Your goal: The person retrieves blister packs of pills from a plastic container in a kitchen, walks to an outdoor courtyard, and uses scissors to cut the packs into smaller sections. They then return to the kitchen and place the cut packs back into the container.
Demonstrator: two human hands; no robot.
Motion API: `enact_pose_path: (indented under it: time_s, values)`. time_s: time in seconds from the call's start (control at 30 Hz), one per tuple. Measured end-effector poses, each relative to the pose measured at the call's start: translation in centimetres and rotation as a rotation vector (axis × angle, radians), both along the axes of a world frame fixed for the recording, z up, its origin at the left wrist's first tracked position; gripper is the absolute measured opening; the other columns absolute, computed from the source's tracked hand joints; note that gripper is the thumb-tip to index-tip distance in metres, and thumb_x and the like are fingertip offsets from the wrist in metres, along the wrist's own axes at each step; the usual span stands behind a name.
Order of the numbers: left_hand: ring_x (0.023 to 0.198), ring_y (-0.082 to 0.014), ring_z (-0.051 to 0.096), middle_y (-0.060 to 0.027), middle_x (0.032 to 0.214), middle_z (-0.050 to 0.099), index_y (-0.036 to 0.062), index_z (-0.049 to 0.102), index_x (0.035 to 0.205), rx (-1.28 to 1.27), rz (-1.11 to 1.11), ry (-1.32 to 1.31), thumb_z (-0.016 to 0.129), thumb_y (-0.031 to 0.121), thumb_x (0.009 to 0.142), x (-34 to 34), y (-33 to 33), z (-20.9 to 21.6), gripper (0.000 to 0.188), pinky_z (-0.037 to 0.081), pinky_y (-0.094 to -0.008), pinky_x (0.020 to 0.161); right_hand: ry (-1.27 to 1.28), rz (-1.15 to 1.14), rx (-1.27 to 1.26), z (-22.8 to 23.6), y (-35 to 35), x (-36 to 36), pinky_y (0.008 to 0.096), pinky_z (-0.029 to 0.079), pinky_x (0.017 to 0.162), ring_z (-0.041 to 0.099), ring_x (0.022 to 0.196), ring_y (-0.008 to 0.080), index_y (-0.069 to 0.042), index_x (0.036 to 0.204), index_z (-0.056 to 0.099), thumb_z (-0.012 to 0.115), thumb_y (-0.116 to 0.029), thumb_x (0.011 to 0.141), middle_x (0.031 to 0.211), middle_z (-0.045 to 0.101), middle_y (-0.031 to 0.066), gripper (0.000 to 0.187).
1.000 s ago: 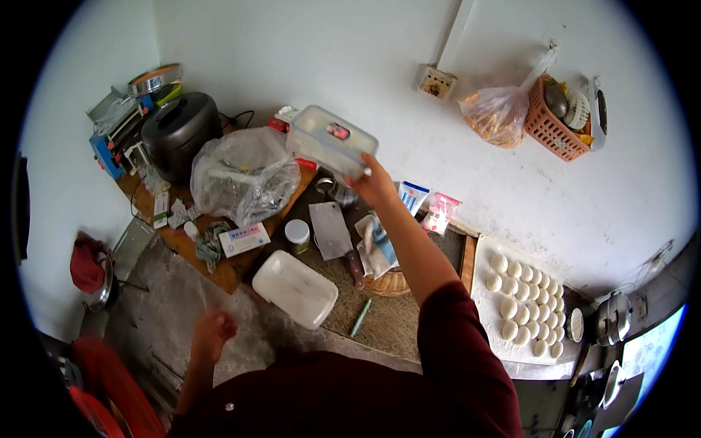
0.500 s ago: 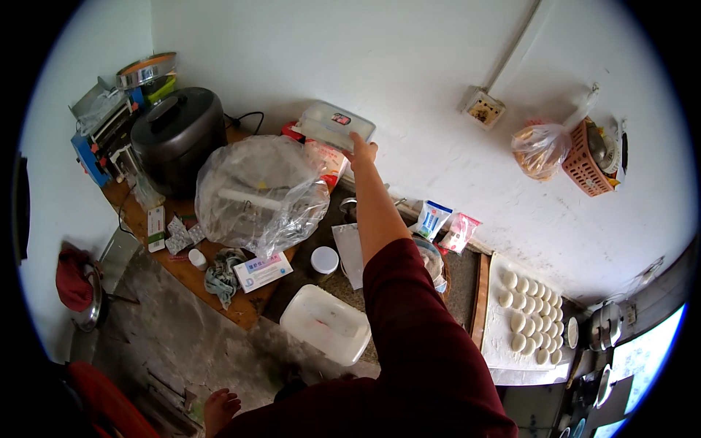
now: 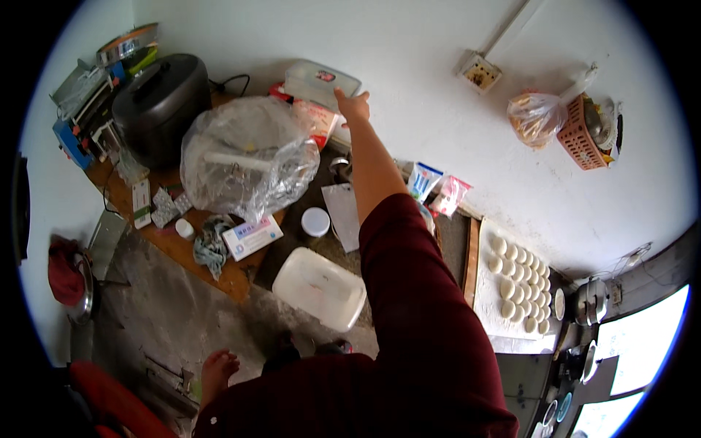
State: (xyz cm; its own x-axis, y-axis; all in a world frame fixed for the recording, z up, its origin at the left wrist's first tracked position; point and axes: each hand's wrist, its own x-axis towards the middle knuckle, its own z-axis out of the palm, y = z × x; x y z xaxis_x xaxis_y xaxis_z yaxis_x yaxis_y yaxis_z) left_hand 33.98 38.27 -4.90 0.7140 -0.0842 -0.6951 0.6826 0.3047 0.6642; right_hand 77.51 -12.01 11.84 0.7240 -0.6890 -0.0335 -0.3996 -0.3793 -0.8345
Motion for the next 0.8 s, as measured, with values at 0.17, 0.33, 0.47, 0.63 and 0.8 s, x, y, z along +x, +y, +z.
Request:
enact_pose_path:
  time_s: [0.17, 0.33, 0.47, 0.63, 0.8]
  values:
    - [0.081, -0.0194, 0.061, -0.0098, 0.093, 0.06, -0.001, 0.054, 0.109, -0.038, -0.09, -0.064, 0.055, 0.014, 0.088, 1.5, -0.5, -0.6, 0.026, 0.05, -0.03, 0.072, -0.146, 0.044, -0.043, -0.6, -1.1, -3.7, 0.0419, 0.056, 0.061, 0.06, 0.093, 0.0321, 0.003, 0.135, 0.027, 0.064, -0.049, 0.076, 0.118, 0.051, 0.0232, 0.087]
    - [0.082, -0.018, 0.059, -0.0074, 0.094, 0.061, -0.0008, 0.053, 0.113, -0.054, -0.191, -0.105, 0.056, 0.016, 0.088, 3.3, -3.3, 1.9, 0.03, 0.048, -0.0283, 0.075, -0.25, 0.443, 0.401, -2.3, 0.9, -17.9, 0.0248, 0.05, 0.053, 0.06, 0.067, 0.013, 0.001, 0.108, 0.056, 0.056, -0.026, 0.086, 0.077, 0.063, 0.0066, 0.034]
    - [0.093, -0.0185, 0.056, -0.0097, 0.111, 0.053, 0.0019, 0.044, 0.123, -0.086, -0.368, -0.109, 0.055, 0.018, 0.089, 6.0, -7.2, 1.5, 0.039, 0.047, -0.0314, 0.078, 0.024, 0.547, -0.092, -10.2, 2.4, -32.3, 0.0286, 0.049, 0.065, 0.061, 0.077, 0.0155, -0.001, 0.103, 0.059, 0.058, -0.025, 0.086, 0.088, 0.064, 0.0086, 0.03]
    - [0.107, -0.0258, 0.049, -0.0137, 0.133, 0.035, 0.0068, 0.027, 0.136, -0.213, -0.482, 0.057, 0.059, 0.029, 0.088, 8.7, -12.7, 0.4, 0.062, 0.045, -0.0387, 0.086, 0.128, 0.34, -0.064, -17.5, 5.8, -42.0, 0.0385, 0.042, 0.092, 0.055, 0.106, 0.0297, 0.0, 0.125, 0.045, 0.065, -0.034, 0.081, 0.119, 0.055, 0.0178, 0.059]
    - [0.109, -0.0274, 0.047, -0.0109, 0.128, 0.039, 0.0115, 0.026, 0.136, -0.209, -0.437, 0.118, 0.063, 0.034, 0.084, 8.0, -16.7, -0.1, 0.068, 0.045, -0.0438, 0.085, 0.084, 0.137, 0.019, -16.2, 12.4, -43.4, 0.04, 0.039, 0.095, 0.049, 0.113, 0.0345, -0.001, 0.127, 0.039, 0.067, -0.031, 0.077, 0.122, 0.05, 0.0208, 0.065]
